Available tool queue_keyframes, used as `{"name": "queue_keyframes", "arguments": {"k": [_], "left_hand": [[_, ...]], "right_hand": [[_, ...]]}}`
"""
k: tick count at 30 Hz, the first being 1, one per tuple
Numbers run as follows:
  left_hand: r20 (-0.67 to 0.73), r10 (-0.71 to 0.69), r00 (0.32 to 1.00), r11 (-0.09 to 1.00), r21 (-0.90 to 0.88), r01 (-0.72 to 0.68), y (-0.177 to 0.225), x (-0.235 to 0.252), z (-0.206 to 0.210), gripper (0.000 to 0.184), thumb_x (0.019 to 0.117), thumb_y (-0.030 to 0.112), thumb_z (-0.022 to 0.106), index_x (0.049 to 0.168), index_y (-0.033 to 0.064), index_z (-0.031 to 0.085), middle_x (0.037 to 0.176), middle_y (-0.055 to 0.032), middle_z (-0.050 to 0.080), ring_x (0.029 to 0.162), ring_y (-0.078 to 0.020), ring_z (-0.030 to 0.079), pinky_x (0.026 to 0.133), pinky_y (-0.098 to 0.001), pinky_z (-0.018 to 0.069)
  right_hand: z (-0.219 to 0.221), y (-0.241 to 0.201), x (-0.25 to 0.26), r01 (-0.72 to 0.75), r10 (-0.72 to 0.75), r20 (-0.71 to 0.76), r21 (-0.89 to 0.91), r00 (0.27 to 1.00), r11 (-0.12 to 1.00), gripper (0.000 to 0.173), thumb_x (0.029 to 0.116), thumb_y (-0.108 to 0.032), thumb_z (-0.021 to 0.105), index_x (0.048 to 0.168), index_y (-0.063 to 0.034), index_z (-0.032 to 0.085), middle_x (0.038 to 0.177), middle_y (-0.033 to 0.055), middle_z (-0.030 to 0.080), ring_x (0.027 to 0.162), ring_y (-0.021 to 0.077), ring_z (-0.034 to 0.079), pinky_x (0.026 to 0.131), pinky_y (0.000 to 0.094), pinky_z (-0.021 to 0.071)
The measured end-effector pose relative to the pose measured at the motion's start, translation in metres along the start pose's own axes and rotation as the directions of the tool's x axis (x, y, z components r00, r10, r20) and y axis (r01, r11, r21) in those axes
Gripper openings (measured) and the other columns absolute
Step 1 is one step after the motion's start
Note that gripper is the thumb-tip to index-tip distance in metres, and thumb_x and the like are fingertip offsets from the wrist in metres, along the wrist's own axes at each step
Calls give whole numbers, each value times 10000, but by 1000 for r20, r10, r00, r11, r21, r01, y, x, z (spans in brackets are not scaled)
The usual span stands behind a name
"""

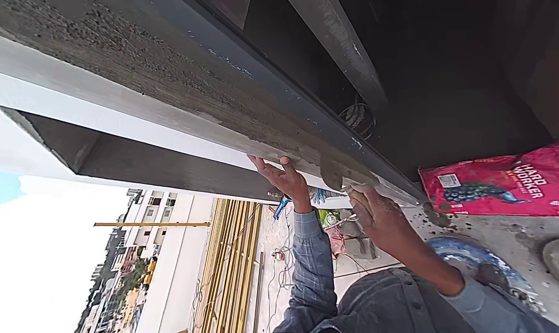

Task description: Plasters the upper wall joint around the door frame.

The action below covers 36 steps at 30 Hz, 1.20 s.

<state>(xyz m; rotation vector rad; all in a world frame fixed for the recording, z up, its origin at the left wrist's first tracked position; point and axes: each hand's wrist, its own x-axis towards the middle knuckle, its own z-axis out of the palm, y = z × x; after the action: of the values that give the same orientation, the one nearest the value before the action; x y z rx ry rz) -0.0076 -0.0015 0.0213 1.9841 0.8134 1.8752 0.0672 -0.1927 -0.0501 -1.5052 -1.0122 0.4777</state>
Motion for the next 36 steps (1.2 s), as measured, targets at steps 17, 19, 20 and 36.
{"name": "queue_keyframes", "arguments": {"k": [17, 19, 20, 36], "left_hand": [[-21, 87, 996, 993, 83, -85, -20, -5, -2, 806, 987, 492, 589, 1485, -80, 317, 1654, -310, 114, 1564, -372, 106, 1259, -458, 180], [-22, 63, 998, 995, 76, -61, -9, -1, -1, 860, 970, 509, 586, 1481, -125, 308, 1645, -345, 76, 1563, -389, 88, 1261, -449, 178], [-27, 53, 998, 996, 76, -51, -7, -1, 0, 871, 968, 516, 580, 1481, -135, 311, 1643, -353, 70, 1562, -391, 94, 1255, -442, 191], [-41, -10, 999, 1000, 2, 10, -22, -6, 3, 844, 959, 502, 599, 1561, 23, 251, 1667, -276, 85, 1552, -359, 137, 1231, -470, 242]], "right_hand": [[-34, -137, 76, 317, -319, -67, -28, 946, 948, 382, 1040, -301, 502, 1291, -51, 646, 990, 116, 736, 875, 248, 726, 744, 411, 596], [-35, -129, 76, 302, -304, -60, -37, 951, 953, 394, 1032, -301, 501, 1311, -56, 636, 1010, 112, 735, 880, 242, 720, 748, 410, 593], [-34, -126, 76, 311, -313, -70, -37, 947, 950, 397, 1031, -297, 507, 1312, -48, 634, 1008, 116, 734, 863, 242, 718, 732, 408, 593], [-51, -212, 116, 417, -417, -10, -12, 909, 909, 267, 1052, -253, 546, 1265, -104, 605, 860, 59, 663, 763, 195, 662, 661, 390, 550]]}}
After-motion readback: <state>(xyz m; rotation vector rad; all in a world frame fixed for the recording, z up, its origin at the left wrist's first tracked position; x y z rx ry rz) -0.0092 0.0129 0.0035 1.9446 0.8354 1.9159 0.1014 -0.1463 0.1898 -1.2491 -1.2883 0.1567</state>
